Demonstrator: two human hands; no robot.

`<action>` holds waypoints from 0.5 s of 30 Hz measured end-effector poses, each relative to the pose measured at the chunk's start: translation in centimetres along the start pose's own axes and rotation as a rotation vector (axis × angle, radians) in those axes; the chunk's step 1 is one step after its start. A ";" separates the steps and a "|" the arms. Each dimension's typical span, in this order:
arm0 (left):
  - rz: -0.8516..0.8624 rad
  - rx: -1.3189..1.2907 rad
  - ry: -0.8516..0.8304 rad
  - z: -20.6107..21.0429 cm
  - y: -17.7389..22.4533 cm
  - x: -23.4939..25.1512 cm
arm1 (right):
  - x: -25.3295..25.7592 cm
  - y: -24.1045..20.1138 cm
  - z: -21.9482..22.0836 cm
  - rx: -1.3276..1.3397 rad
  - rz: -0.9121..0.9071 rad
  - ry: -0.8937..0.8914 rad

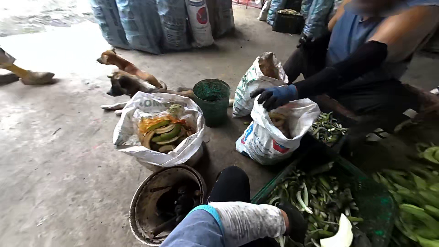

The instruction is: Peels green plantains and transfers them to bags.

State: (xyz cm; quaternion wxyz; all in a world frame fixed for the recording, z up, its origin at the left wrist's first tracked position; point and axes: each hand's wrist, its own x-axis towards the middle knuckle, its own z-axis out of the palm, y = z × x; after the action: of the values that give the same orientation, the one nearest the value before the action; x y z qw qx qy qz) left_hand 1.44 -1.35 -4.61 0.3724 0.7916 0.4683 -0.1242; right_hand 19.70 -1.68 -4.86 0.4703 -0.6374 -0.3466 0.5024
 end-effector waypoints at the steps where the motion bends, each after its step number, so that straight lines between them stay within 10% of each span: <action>1: -0.003 0.005 0.001 0.1 -0.1 0.1 | 0.5 0.6 -0.3 0.026 -0.020 -0.035; 15: -0.013 -0.004 -0.032 -0.6 0.5 -0.8 | 4.1 -0.4 1.7 -0.048 -0.245 0.105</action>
State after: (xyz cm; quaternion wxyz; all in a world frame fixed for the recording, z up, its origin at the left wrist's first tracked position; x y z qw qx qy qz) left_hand 1.33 -1.59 -3.54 0.3805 0.7856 0.4679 -0.1384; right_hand 19.07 2.63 -5.82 0.5301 -0.6268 -0.4088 0.3988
